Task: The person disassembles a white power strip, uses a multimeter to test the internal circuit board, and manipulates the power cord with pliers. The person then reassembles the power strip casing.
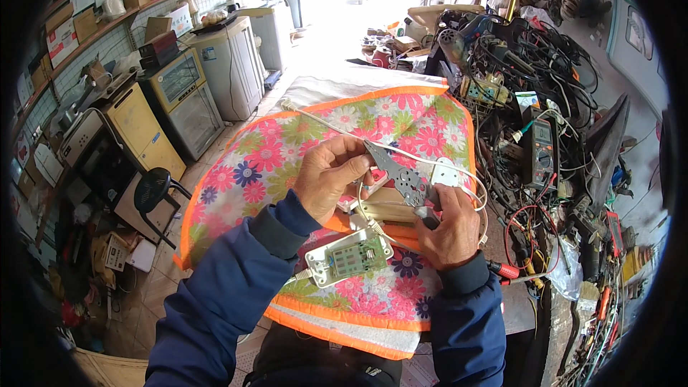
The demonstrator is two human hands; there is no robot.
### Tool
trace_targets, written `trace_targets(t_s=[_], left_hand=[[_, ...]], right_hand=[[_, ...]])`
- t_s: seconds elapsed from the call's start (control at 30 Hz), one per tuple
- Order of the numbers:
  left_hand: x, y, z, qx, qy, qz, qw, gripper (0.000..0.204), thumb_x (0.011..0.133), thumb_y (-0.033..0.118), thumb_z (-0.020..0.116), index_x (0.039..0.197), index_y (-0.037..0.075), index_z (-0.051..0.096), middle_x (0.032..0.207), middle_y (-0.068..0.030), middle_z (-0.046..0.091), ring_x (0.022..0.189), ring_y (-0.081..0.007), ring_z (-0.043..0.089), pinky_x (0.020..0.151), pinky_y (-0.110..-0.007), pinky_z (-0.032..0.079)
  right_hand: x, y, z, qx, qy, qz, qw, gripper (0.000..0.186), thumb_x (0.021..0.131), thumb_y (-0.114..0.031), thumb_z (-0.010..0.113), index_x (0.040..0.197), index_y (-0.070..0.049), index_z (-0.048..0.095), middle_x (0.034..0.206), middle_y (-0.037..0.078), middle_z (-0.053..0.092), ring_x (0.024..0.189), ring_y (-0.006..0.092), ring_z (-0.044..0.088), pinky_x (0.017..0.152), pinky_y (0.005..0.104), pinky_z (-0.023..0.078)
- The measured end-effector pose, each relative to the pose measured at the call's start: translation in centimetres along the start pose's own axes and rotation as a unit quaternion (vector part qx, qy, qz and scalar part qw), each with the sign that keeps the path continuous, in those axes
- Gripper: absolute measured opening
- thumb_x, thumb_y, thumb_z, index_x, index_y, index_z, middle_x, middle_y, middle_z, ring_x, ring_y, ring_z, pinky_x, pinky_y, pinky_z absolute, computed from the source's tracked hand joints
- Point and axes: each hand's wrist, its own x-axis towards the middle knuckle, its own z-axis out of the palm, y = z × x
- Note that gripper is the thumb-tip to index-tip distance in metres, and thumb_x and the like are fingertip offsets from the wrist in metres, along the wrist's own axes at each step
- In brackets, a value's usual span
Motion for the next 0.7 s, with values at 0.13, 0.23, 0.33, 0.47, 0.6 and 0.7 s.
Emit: trace_targets(t_s=[0.13, 0.23, 0.33, 0.47, 0.6, 0.7], left_hand=[[-0.02, 0.18, 0.25, 0.011, 0.002, 0.005, 1.0, 0.014, 0.099, 0.012, 0.065, 0.109, 0.003, 0.063, 0.092, -0.0052, 0.068, 0.077, -0.0124, 0.065, 0.06, -0.029, 0.056], [0.01, 0.17, 0.13, 0.017, -0.007, 0.007, 1.0, 0.016, 0.099, 0.013, 0.065, 0.11, 0.001, 0.063, 0.088, -0.0054, 0.067, 0.072, -0.0116, 0.063, 0.06, -0.027, 0.054], [0.06, 0.35, 0.31, 0.03, -0.005, 0.007, 1.0, 0.018, 0.099, 0.011, 0.064, 0.111, -0.002, 0.062, 0.082, -0.0053, 0.066, 0.066, -0.0108, 0.062, 0.059, -0.025, 0.052], [0.03, 0.44, 0.6, 0.034, -0.01, 0.017, 0.999, 0.017, 0.1, 0.011, 0.064, 0.109, -0.002, 0.063, 0.08, -0.0049, 0.066, 0.065, -0.0108, 0.062, 0.059, -0.025, 0.052], [0.12, 0.3, 0.29, 0.05, -0.027, 0.029, 0.998, 0.017, 0.101, 0.016, 0.063, 0.108, 0.0, 0.063, 0.084, -0.005, 0.066, 0.068, -0.011, 0.062, 0.061, -0.026, 0.053], [0.06, 0.18, 0.27, 0.039, -0.034, 0.034, 0.998, 0.017, 0.101, 0.016, 0.063, 0.108, 0.0, 0.062, 0.086, -0.0053, 0.066, 0.069, -0.0106, 0.062, 0.061, -0.025, 0.053]], right_hand=[[-0.01, -0.07, 0.05, 0.007, -0.002, 0.007, 1.0, 0.046, 0.071, -0.01, 0.078, 0.113, -0.001, 0.062, 0.092, 0.017, 0.062, 0.084, 0.0387, 0.062, 0.072, 0.0461, 0.051], [-0.04, -0.04, -0.03, 0.01, -0.007, 0.013, 1.0, 0.044, 0.071, -0.009, 0.078, 0.112, -0.001, 0.062, 0.092, 0.017, 0.063, 0.083, 0.0385, 0.063, 0.07, 0.0458, 0.051], [-0.01, -0.12, -0.08, 0.024, -0.012, 0.016, 1.0, 0.043, 0.072, -0.009, 0.077, 0.111, -0.001, 0.063, 0.091, 0.017, 0.063, 0.081, 0.0383, 0.064, 0.069, 0.0452, 0.052], [0.0, -0.14, -0.08, 0.033, -0.012, 0.017, 0.999, 0.041, 0.072, -0.009, 0.077, 0.11, -0.001, 0.063, 0.09, 0.017, 0.063, 0.08, 0.0381, 0.064, 0.069, 0.0448, 0.052], [-0.04, -0.14, 0.16, 0.041, -0.006, 0.022, 0.999, 0.039, 0.072, -0.009, 0.076, 0.109, -0.001, 0.063, 0.09, 0.017, 0.064, 0.079, 0.038, 0.065, 0.068, 0.045, 0.052], [0.01, -0.21, -0.02, 0.048, -0.017, 0.022, 0.998, 0.041, 0.071, -0.009, 0.076, 0.109, -0.001, 0.063, 0.092, 0.019, 0.064, 0.081, 0.0395, 0.064, 0.069, 0.0457, 0.052]])
